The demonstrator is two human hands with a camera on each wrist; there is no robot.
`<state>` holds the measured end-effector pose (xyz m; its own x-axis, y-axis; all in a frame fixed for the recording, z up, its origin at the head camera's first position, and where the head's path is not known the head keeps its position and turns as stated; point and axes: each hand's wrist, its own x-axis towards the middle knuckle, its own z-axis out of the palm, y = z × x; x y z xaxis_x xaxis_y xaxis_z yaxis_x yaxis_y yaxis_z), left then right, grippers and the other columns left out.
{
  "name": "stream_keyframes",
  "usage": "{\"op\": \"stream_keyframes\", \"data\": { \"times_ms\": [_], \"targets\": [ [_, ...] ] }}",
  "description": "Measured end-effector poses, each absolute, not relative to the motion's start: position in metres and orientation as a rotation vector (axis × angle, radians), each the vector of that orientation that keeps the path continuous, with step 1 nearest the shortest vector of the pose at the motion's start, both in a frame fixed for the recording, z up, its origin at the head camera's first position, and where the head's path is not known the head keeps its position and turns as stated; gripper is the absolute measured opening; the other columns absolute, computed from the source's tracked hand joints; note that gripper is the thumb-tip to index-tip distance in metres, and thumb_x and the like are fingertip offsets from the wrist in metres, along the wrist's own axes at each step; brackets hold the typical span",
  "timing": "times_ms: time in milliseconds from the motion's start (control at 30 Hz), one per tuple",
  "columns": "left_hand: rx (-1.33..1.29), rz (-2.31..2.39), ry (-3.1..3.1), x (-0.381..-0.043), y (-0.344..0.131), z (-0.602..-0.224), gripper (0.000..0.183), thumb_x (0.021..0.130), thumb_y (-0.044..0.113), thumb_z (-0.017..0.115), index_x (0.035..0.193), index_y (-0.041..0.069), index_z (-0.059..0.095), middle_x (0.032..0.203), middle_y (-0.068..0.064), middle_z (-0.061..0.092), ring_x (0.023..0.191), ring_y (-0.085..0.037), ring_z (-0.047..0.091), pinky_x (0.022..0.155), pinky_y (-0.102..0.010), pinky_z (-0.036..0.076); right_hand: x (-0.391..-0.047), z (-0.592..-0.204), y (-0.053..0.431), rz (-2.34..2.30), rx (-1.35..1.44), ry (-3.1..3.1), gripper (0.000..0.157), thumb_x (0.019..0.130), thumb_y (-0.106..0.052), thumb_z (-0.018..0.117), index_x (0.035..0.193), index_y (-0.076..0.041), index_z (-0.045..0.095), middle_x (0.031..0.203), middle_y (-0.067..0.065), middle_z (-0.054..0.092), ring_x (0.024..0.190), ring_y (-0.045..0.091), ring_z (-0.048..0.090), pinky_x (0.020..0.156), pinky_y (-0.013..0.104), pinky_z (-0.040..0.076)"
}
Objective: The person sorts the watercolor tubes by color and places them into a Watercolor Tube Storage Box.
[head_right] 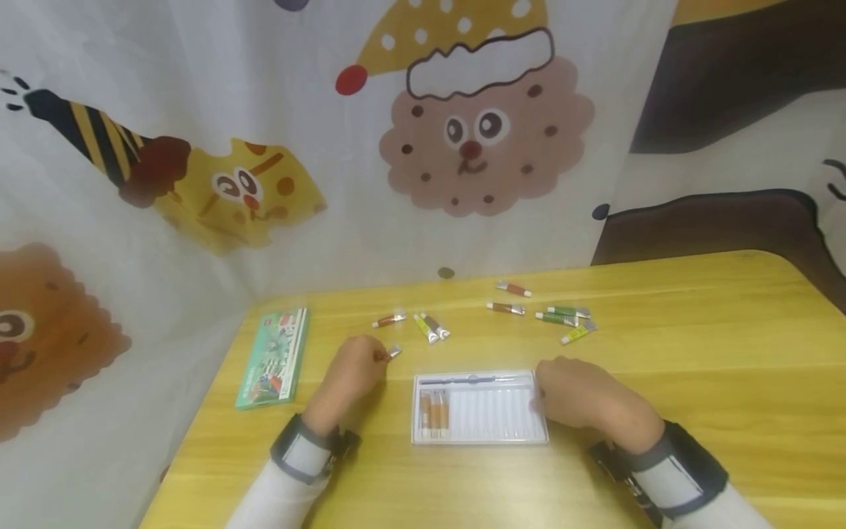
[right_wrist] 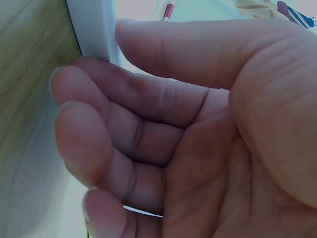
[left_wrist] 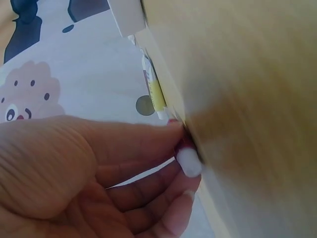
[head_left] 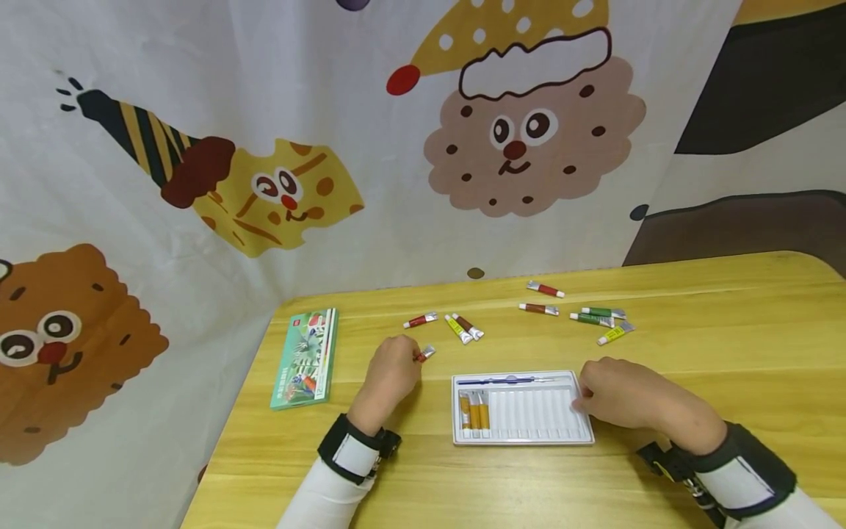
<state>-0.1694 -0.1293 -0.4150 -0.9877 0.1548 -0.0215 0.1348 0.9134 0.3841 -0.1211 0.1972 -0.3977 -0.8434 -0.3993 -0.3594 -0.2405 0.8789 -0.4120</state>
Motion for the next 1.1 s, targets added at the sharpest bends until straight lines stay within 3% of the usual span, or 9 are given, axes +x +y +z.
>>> {"op": "stream_keyframes", "data": {
  "times_ms": [167, 433, 733, 867, 1100],
  "targets": [
    [0.151, 0.646, 2.906, -0.169, -0.131, -0.415, 0.011, 0.074, 0.0, 0.064, 0.069, 0.009, 0.06, 0.065, -0.004, 0.055, 0.054, -0.017, 0.048, 0.043, -0.026, 0.034, -0.12, -0.397, 0.197, -0.493, -0.476, 2.61, 0.019, 0.083, -0.026, 0.07, 0.07, -0.017, 0.06, 0.058, -0.002, 0.047, 0.051, 0.013, 0.042, 0.049, 0.029, 0.033],
    [0.062, 0.736, 2.749, -0.167, -0.132, -0.411, 0.014, 0.067, 0.006, 0.073, 0.065, 0.009, 0.06, 0.068, -0.005, 0.057, 0.056, -0.017, 0.052, 0.045, -0.026, 0.04, -0.121, -0.398, 0.198, -0.504, -0.51, 2.634, 0.022, 0.083, -0.024, 0.07, 0.066, -0.018, 0.058, 0.058, -0.003, 0.046, 0.05, 0.012, 0.041, 0.048, 0.028, 0.032],
    [0.145, 0.921, 2.709, -0.162, -0.123, -0.404, 0.018, 0.076, 0.009, 0.069, 0.062, 0.01, 0.058, 0.057, 0.0, 0.045, 0.048, -0.011, 0.043, 0.042, -0.023, 0.033, -0.121, -0.399, 0.198, -0.497, -0.495, 2.614, 0.019, 0.083, -0.025, 0.07, 0.069, -0.017, 0.06, 0.059, -0.002, 0.046, 0.051, 0.013, 0.042, 0.049, 0.029, 0.032],
    [0.179, 1.034, 2.671, -0.155, -0.113, -0.396, 0.022, 0.08, 0.016, 0.071, 0.061, 0.012, 0.06, 0.054, 0.003, 0.048, 0.046, -0.01, 0.043, 0.041, -0.023, 0.032, -0.121, -0.398, 0.198, -0.495, -0.495, 2.62, 0.02, 0.083, -0.025, 0.07, 0.068, -0.018, 0.059, 0.058, -0.002, 0.046, 0.051, 0.012, 0.041, 0.049, 0.028, 0.032],
    [0.203, 1.147, 2.602, -0.14, -0.093, -0.386, 0.023, 0.078, 0.022, 0.074, 0.061, 0.012, 0.062, 0.052, 0.005, 0.047, 0.045, -0.01, 0.041, 0.04, -0.023, 0.028, -0.121, -0.399, 0.198, -0.498, -0.509, 2.635, 0.022, 0.083, -0.025, 0.069, 0.066, -0.018, 0.058, 0.058, -0.002, 0.047, 0.05, 0.012, 0.041, 0.049, 0.028, 0.032]
  ]
}}
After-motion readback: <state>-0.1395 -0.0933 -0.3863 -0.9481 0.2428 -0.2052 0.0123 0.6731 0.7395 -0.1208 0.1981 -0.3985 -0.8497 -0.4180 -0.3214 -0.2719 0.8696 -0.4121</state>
